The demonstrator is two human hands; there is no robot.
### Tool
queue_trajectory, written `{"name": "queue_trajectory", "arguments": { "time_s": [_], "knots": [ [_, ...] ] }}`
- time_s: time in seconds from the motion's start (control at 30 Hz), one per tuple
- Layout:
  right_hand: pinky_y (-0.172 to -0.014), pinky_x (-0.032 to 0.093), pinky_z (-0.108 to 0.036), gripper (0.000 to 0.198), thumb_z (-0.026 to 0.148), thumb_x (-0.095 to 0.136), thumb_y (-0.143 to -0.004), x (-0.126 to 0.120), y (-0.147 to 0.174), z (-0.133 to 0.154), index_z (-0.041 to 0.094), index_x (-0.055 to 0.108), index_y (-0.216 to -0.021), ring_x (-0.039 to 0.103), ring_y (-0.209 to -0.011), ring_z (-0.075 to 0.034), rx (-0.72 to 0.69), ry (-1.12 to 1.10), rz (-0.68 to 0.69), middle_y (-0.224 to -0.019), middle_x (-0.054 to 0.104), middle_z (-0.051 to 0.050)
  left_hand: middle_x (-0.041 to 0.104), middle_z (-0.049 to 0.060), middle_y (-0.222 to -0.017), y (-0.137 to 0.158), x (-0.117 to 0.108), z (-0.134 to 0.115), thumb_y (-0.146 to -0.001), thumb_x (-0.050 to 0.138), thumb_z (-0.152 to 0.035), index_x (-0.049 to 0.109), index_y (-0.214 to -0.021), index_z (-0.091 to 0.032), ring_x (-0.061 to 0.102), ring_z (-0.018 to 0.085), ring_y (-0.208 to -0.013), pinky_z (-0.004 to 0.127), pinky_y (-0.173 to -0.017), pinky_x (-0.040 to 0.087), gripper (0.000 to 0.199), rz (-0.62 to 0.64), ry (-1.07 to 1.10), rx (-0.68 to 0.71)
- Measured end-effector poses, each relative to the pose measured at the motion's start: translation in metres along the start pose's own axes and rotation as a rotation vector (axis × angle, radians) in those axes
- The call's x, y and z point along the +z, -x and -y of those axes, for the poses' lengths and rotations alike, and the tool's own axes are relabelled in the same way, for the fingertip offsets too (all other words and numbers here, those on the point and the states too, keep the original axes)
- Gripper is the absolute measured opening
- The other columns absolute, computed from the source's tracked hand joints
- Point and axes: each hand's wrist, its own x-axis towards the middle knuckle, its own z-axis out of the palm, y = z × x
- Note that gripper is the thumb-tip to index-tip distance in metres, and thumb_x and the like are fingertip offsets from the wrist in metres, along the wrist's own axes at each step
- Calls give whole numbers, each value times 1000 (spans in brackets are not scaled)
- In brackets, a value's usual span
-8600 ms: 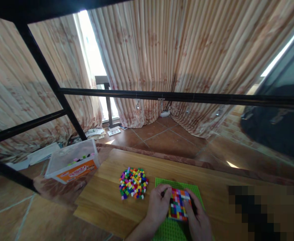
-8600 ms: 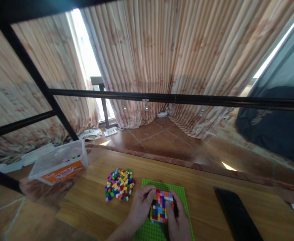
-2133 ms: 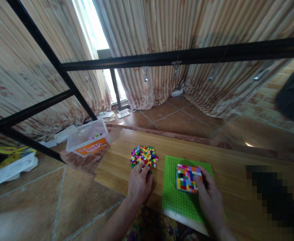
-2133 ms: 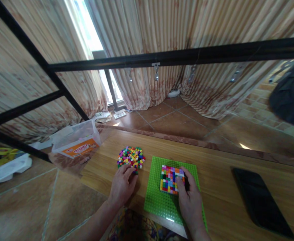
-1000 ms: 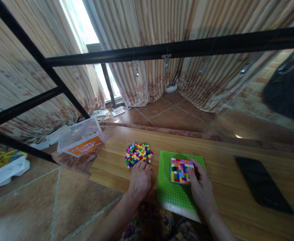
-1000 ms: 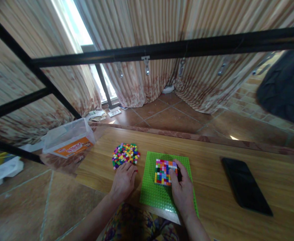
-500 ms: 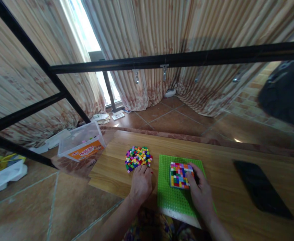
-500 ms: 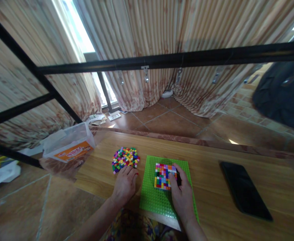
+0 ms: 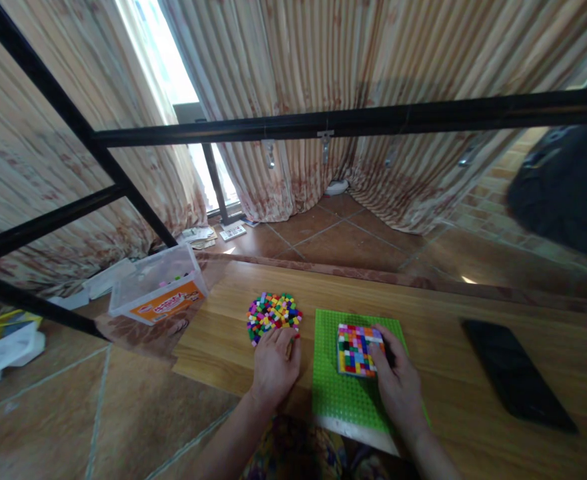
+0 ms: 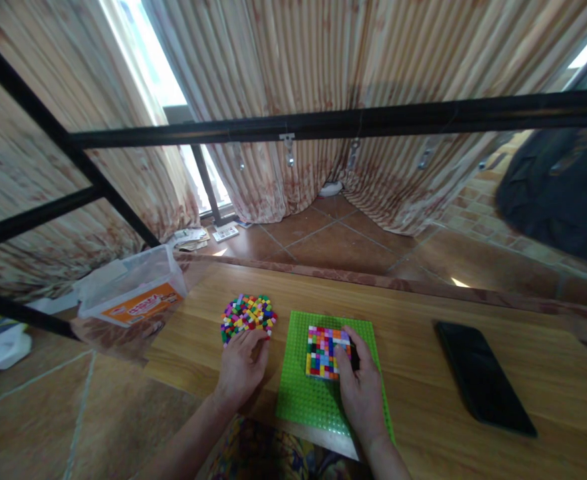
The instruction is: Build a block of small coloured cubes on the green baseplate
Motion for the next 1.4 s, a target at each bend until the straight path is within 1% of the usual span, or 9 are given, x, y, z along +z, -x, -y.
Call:
{"name": "queue_trajectory", "arguments": {
  "time_s": [0.1,0.2,0.3,0.4,0.7,0.9,1.03,1.23,1.4],
  "knots": [
    [-97,46,-44,52,50,53,-88,1,0,-1,19,58,-130,61,-110,-27,-3,-1,-2,-126,64,-12,68,2,-82,0,0,-11,-86,54,-14,62,-86,-20,63,17,-80,30,-77,49,10,-10,140,-44],
    [-96,46,-43,52,49,53,-87,1,0,1,19,59,-129,62,-109,-26,-12,-3,-11,-125,65,-11,67,1,-78,-1,2,-23,-84,55,-12,62,-83,-19,62,15,-75,27,-73,49,10,12,288,-116],
    [-92,49,-40,52,49,53,-88,0,0,3,18,59,-129,64,-104,-25,-18,-5,-8,-122,67,-11,68,2,-82,0,6,-33,-86,52,-11,64,-90,-19,62,14,-76,26,-71,50,15,52,422,-171],
    [-91,49,-40,51,49,53,-88,0,0,4,19,58,-130,64,-105,-26,-20,-5,1,-123,66,-11,70,3,-88,0,12,-42,-87,51,-12,66,-94,-20,64,15,-81,27,-74,51,19,80,488,-164],
    [-98,44,-45,50,48,52,-89,0,-1,4,20,58,-130,60,-112,-27,-37,-22,6,-128,63,-12,72,1,-89,-3,24,-58,-88,52,-13,66,-93,-21,67,16,-82,28,-76,53,17,161,487,-168],
    [-100,44,-46,50,48,52,-89,0,-1,5,20,58,-130,60,-112,-26,-27,-19,15,-128,63,-12,73,2,-93,-8,26,-60,-88,54,-13,69,-92,-22,67,16,-88,30,-83,53,18,148,489,-132],
    [-101,43,-46,49,47,53,-88,0,-1,5,20,59,-129,59,-114,-27,-32,-22,8,-128,63,-12,71,2,-90,-10,28,-62,-87,54,-10,70,-89,-22,66,15,-85,29,-79,54,20,135,515,-127],
    [-97,46,-44,49,47,53,-88,1,0,5,20,59,-129,61,-110,-26,-28,-36,1,-126,64,-12,69,1,-83,-14,29,-64,-82,56,-7,67,-87,-20,63,14,-76,26,-72,52,17,125,522,-151],
    [-97,46,-45,50,47,53,-88,0,-1,4,20,59,-130,61,-109,-27,-46,-24,2,-126,64,-12,68,0,-82,-14,30,-62,-80,55,-5,66,-88,-19,63,14,-76,26,-72,52,20,136,542,-180]
  ]
}}
